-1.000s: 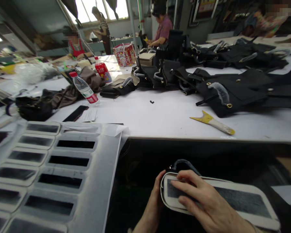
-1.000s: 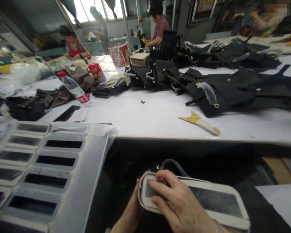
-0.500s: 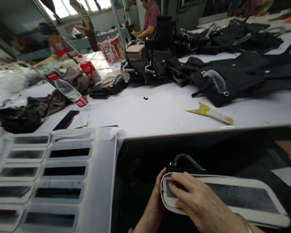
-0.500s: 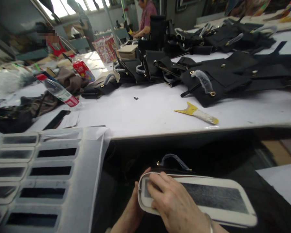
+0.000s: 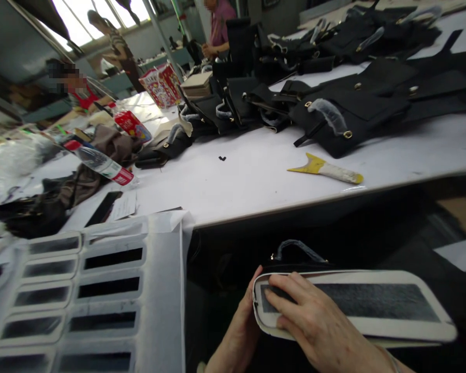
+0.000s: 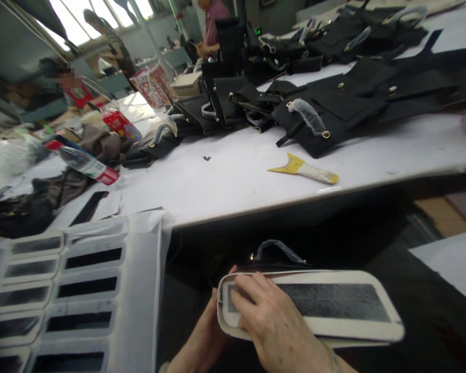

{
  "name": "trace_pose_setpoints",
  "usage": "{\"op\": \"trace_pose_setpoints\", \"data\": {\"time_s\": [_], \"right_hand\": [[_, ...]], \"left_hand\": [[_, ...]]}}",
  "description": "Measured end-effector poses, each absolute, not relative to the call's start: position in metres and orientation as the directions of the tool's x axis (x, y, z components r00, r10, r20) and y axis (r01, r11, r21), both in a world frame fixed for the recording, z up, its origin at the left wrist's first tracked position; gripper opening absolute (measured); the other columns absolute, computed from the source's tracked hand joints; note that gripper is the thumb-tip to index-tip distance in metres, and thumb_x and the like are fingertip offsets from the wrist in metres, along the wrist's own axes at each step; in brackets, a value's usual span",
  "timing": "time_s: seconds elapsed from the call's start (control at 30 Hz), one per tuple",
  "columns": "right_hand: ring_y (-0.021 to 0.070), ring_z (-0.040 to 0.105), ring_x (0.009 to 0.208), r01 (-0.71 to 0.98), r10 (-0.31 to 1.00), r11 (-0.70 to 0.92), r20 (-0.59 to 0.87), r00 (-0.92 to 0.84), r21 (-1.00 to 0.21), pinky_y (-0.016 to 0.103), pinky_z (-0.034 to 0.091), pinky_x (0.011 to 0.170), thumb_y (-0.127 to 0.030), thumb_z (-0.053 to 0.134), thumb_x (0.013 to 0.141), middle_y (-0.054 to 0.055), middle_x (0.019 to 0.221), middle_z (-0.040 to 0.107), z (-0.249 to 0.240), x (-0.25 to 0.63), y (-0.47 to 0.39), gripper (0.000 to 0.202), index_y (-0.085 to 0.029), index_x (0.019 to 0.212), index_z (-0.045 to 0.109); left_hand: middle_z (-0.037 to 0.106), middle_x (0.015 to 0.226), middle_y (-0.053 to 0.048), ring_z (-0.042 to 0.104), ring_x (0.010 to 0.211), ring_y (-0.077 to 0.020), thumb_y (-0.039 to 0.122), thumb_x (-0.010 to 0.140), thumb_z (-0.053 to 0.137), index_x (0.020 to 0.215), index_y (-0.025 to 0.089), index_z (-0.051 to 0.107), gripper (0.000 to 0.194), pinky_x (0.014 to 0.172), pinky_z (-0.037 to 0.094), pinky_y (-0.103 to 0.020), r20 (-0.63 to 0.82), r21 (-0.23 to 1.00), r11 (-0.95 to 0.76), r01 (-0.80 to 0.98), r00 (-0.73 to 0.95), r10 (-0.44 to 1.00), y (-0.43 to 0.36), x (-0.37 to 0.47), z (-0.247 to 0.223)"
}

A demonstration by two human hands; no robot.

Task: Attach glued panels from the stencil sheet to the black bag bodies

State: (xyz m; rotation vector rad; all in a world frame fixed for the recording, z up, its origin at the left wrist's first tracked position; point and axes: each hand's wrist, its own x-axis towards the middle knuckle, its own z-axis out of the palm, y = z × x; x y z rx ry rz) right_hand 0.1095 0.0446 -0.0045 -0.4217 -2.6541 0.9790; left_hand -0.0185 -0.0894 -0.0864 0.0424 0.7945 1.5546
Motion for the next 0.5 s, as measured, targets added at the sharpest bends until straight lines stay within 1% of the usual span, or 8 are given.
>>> {"op": "trace_pose_setpoints", "data": {"time_s": [0.13,0.23,0.4,0.5], "right_hand": [[0.0232,0.06,0.112,0.177,0.394,0.715,0.181,-0.901,-0.676,0.043,0.051,0.101,-0.002,0.052,0.083,0.002,0.124,0.064,-0.005,0.11,0.043,0.045,-0.025,0.119,0.062],[0.0232,0.061,0.108,0.16,0.409,0.709,0.215,-0.887,-0.687,0.041,0.053,0.098,-0.001,0.05,0.082,0.003,0.121,0.066,-0.004,0.109,0.043,0.043,-0.024,0.116,0.064],[0.0238,0.064,0.102,0.154,0.416,0.718,0.24,-0.877,-0.679,0.04,0.055,0.092,-0.006,0.052,0.084,0.005,0.118,0.068,-0.004,0.109,0.044,0.037,-0.022,0.115,0.064],[0.0231,0.064,0.103,0.15,0.407,0.741,0.26,-0.876,-0.654,0.036,0.056,0.09,-0.006,0.052,0.083,0.004,0.117,0.068,-0.002,0.109,0.045,0.038,-0.021,0.115,0.064]], "left_hand": [[0.05,0.149,-0.002,0.035,0.144,-0.0254,0.05,0.097,0.046,0.147,0.032,0.043,0.052,0.121,0.018,-0.043,-0.424,0.464,0.084,-0.882,-0.138,0.895,-0.088,-0.018,-0.077],[0.051,0.149,-0.003,0.036,0.143,-0.0275,0.053,0.095,0.049,0.147,0.033,0.042,0.056,0.121,0.02,-0.044,-0.431,0.451,0.094,-0.887,-0.125,0.894,-0.086,-0.016,-0.074],[0.056,0.144,-0.005,0.042,0.14,-0.0298,0.055,0.091,0.055,0.141,0.031,0.051,0.056,0.119,0.023,-0.045,-0.471,0.459,0.11,-0.882,-0.136,0.872,-0.084,-0.015,-0.075],[0.059,0.141,-0.008,0.048,0.135,-0.0325,0.057,0.089,0.058,0.14,0.029,0.054,0.058,0.117,0.026,-0.049,-0.497,0.454,0.124,-0.882,-0.135,0.857,-0.082,-0.015,-0.08]]}}
